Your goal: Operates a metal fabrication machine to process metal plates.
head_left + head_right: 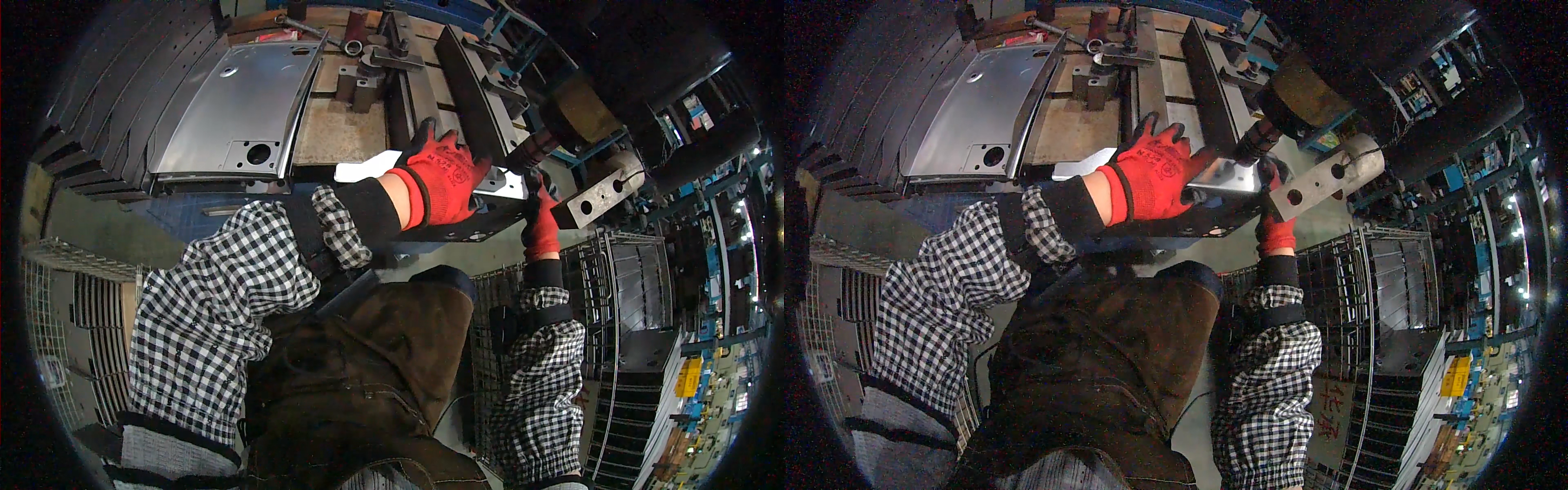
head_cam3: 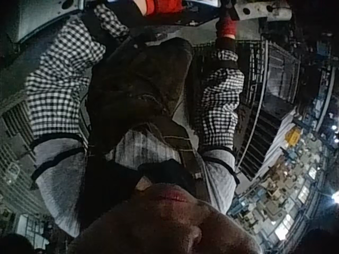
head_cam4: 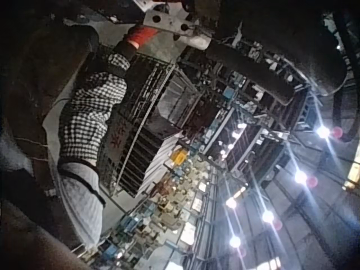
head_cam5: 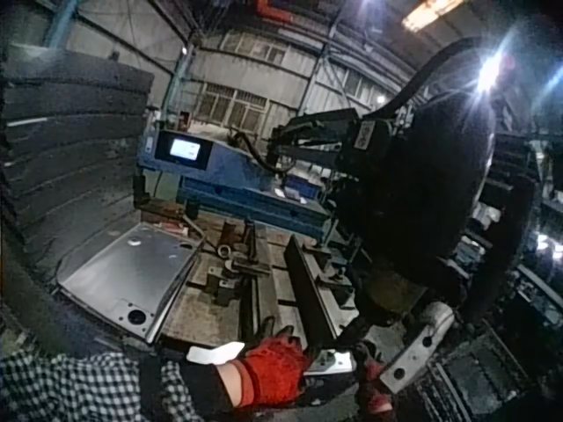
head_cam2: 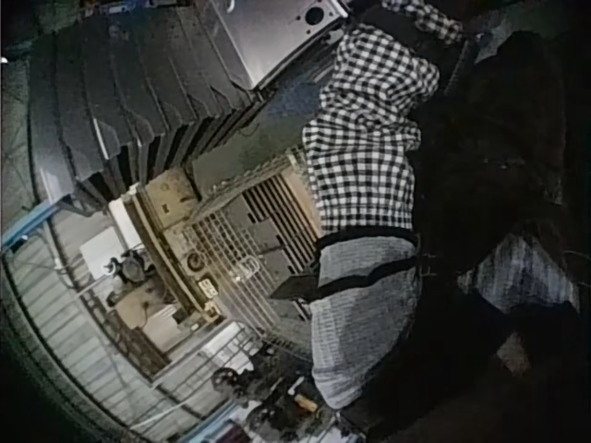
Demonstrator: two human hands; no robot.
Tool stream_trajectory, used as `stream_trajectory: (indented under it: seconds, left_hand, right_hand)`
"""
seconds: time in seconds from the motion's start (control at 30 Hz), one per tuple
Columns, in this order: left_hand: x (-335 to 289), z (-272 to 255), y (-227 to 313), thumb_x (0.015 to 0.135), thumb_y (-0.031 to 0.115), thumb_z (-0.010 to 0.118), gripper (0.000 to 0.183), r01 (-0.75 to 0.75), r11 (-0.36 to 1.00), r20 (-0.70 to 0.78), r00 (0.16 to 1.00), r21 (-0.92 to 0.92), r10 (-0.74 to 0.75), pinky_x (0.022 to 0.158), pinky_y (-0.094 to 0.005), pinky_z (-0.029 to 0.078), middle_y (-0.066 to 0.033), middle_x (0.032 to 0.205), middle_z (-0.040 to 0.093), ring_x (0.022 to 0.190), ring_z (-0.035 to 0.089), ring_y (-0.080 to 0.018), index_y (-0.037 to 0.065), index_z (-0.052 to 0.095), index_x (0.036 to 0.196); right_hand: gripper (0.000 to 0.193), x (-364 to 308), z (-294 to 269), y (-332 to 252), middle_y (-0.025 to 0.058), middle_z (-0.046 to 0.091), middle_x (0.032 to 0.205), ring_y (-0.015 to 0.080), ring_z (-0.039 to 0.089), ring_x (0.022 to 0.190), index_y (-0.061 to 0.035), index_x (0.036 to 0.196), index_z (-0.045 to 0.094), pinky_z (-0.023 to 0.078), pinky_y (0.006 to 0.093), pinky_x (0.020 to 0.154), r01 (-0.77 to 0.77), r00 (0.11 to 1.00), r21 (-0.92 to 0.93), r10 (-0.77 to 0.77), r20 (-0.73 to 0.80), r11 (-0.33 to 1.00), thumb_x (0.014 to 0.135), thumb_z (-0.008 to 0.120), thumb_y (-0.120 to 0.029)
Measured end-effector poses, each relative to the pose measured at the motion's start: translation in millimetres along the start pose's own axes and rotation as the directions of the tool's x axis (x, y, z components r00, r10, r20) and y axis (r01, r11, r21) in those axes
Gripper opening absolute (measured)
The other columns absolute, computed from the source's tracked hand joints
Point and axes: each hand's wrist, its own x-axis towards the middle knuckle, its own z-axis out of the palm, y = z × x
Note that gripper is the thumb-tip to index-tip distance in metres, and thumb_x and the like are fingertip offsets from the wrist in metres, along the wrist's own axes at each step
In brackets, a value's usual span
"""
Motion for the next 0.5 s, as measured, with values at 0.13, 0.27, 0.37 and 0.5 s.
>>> stream_trajectory:
  seconds: [0.13, 0.27, 0.37, 0.5]
  left_hand:
    - [1, -2, 0, 0.085, 0.047, 0.066, 0.081, 0.011, 1.0, -0.002, 1.0, -0.001, -0.011, 0.114, -0.0701, 0.021, -0.0223, 0.128, 0.059, 0.135, 0.043, -0.045, 0.012, 0.039, 0.152]
    - [4, 2, 1, 0.084, 0.047, 0.067, 0.081, -0.028, 1.0, -0.074, 0.997, -0.011, 0.028, 0.113, -0.0705, 0.021, -0.0222, 0.127, 0.06, 0.134, 0.044, -0.045, 0.012, 0.039, 0.152]
    - [2, 5, -4, 0.083, 0.047, 0.068, 0.082, -0.009, 1.0, -0.075, 0.997, -0.002, 0.009, 0.113, -0.0707, 0.022, -0.0226, 0.126, 0.06, 0.133, 0.044, -0.0454, 0.012, 0.039, 0.152]
    - [4, 2, -2, 0.083, 0.047, 0.069, 0.083, -0.022, 1.0, -0.074, 0.997, -0.018, 0.02, 0.112, -0.0708, 0.023, -0.0231, 0.126, 0.06, 0.133, 0.044, -0.0463, 0.012, 0.038, 0.152]
  right_hand:
    - [0.042, -4, 9, -4, -0.0047, 0.065, 0.109, 0.0079, 0.057, 0.093, -0.009, 0.127, 0.066, 0.044, 0.0257, 0.079, 0.008, 1.0, 0.055, -0.006, -0.028, 0.998, 0.1, 0.061, -0.041]
    - [0.042, 8, -15, 17, -0.004, 0.067, 0.108, 0.0086, 0.059, 0.092, -0.0091, 0.127, 0.066, 0.045, 0.0257, 0.08, 0.102, 0.995, -0.006, -0.103, -0.005, 0.995, 0.1, 0.061, -0.041]
    - [0.042, 6, -4, 20, -0.0033, 0.068, 0.11, 0.0087, 0.06, 0.091, -0.009, 0.126, 0.067, 0.045, 0.0255, 0.079, 0.095, 0.995, 0.03, -0.095, -0.002, 0.995, 0.1, 0.061, -0.041]
    - [0.04, 12, -9, 23, -0.0013, 0.069, 0.111, 0.0097, 0.061, 0.093, -0.0073, 0.126, 0.066, 0.046, 0.0264, 0.081, 0.118, 0.993, 0.031, -0.117, -0.017, 0.993, 0.1, 0.061, -0.037]
